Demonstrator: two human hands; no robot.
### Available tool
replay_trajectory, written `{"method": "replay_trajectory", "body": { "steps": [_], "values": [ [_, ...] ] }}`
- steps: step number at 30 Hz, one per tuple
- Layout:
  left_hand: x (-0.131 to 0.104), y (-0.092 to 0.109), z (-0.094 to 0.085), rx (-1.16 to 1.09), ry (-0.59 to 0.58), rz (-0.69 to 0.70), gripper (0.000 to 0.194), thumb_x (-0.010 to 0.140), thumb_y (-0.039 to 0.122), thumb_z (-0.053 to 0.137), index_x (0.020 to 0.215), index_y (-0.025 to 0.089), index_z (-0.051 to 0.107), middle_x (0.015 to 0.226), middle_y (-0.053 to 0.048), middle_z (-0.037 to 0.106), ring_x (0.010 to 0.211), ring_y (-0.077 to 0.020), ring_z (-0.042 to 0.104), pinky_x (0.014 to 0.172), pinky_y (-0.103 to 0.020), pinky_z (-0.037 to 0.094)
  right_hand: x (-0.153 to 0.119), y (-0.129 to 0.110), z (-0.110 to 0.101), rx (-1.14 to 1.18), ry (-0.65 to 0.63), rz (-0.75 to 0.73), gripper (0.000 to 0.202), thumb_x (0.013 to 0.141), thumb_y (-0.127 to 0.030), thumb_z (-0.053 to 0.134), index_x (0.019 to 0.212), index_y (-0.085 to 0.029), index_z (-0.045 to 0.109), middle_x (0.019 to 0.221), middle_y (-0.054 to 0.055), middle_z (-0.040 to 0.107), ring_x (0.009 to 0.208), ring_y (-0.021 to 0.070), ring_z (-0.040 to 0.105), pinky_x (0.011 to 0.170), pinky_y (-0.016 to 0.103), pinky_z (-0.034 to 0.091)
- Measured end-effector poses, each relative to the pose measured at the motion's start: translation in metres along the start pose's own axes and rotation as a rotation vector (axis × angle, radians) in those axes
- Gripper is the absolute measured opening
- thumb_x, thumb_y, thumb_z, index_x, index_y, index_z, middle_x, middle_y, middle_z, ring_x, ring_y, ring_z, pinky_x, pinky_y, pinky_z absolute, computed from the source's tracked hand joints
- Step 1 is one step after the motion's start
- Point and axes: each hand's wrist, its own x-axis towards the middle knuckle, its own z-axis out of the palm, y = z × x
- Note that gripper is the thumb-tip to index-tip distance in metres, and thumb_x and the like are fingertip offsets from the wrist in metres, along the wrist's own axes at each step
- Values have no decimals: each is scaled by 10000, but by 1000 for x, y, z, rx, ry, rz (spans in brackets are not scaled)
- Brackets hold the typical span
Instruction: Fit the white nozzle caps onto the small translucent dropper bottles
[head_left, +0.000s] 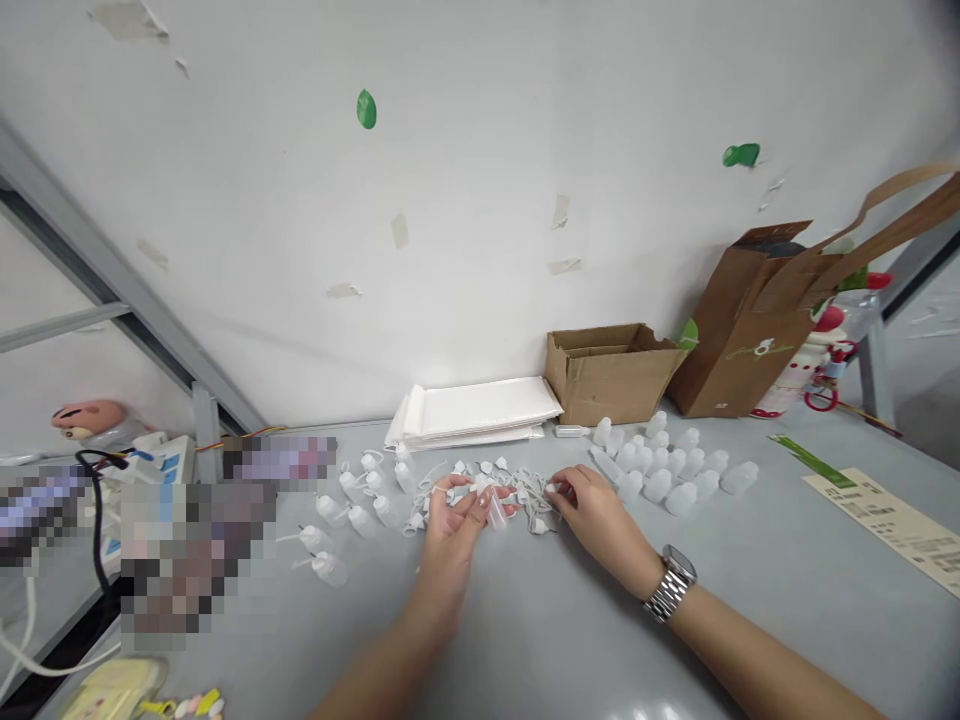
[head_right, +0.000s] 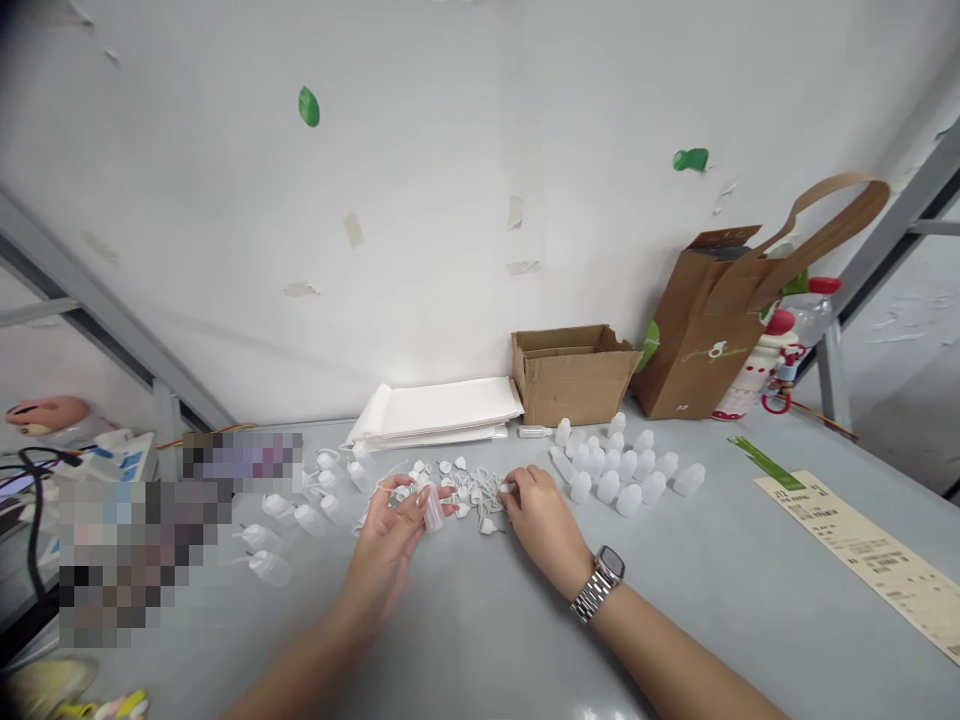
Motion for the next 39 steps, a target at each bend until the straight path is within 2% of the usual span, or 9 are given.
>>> {"method": "replay_trajectory", "body": {
  "steps": [6,11,18,24,29,31,33,35,39],
  "values": [
    [3,-1,0,29,-52,-10,365,665,370,724,794,231,412,835,-28,725,797,-224,679,806,-350,412,1,1,3,-15,29,-23,65,811,-160,504,782,-178,560,787,77,590,754,225,551,681,341,447],
    [5,-4,-2,60,-32,-17,377,639,362,745,781,224,424,834,-32,728,756,-191,667,784,-321,404,2,0,3,-58,12,-39,111,842,-173,476,752,-173,539,771,84,592,738,224,545,671,345,446],
    [4,-3,-1,58,-15,-14,366,618,335,763,748,219,442,773,-4,698,786,-183,650,782,-303,396,0,-5,-1,-60,-23,-75,82,817,-138,499,764,-183,543,798,79,581,751,222,551,672,334,457],
    [1,0,2,36,-13,-60,400,580,323,783,726,221,426,725,28,651,757,-174,643,767,-325,443,-1,-6,-3,80,10,-52,74,850,-184,457,818,-183,525,811,68,589,745,207,562,673,335,457],
    [1,0,3,76,-33,-64,389,605,334,764,740,225,416,751,15,631,788,-182,615,628,-303,500,-2,-12,-7,231,-25,49,79,857,-248,457,848,-191,510,749,29,599,692,179,573,641,314,460],
    [2,0,3,112,-29,-58,389,612,338,759,740,227,409,746,13,620,797,-187,608,554,-270,495,-2,-12,-8,291,-11,55,109,845,-246,472,933,-189,500,788,29,601,692,169,576,645,311,471],
    [3,-2,2,144,-35,-45,383,623,338,753,733,224,404,732,10,613,798,-188,607,525,-254,493,-1,-12,-8,331,10,25,254,839,-226,473,1091,-188,462,864,39,595,698,159,575,664,316,483],
    [4,-4,1,167,-45,-23,379,630,341,748,726,221,402,716,9,610,828,-198,614,537,-260,507,-1,-13,-9,326,22,-38,313,843,-202,460,1156,-194,459,913,51,580,721,161,572,704,335,487],
    [7,-8,-3,208,-64,-1,397,614,339,758,729,221,397,716,1,610,944,-250,610,530,-264,522,0,-15,-12,293,40,-136,193,860,-199,444,985,-186,589,909,77,571,783,189,573,738,358,488]
  ]
}}
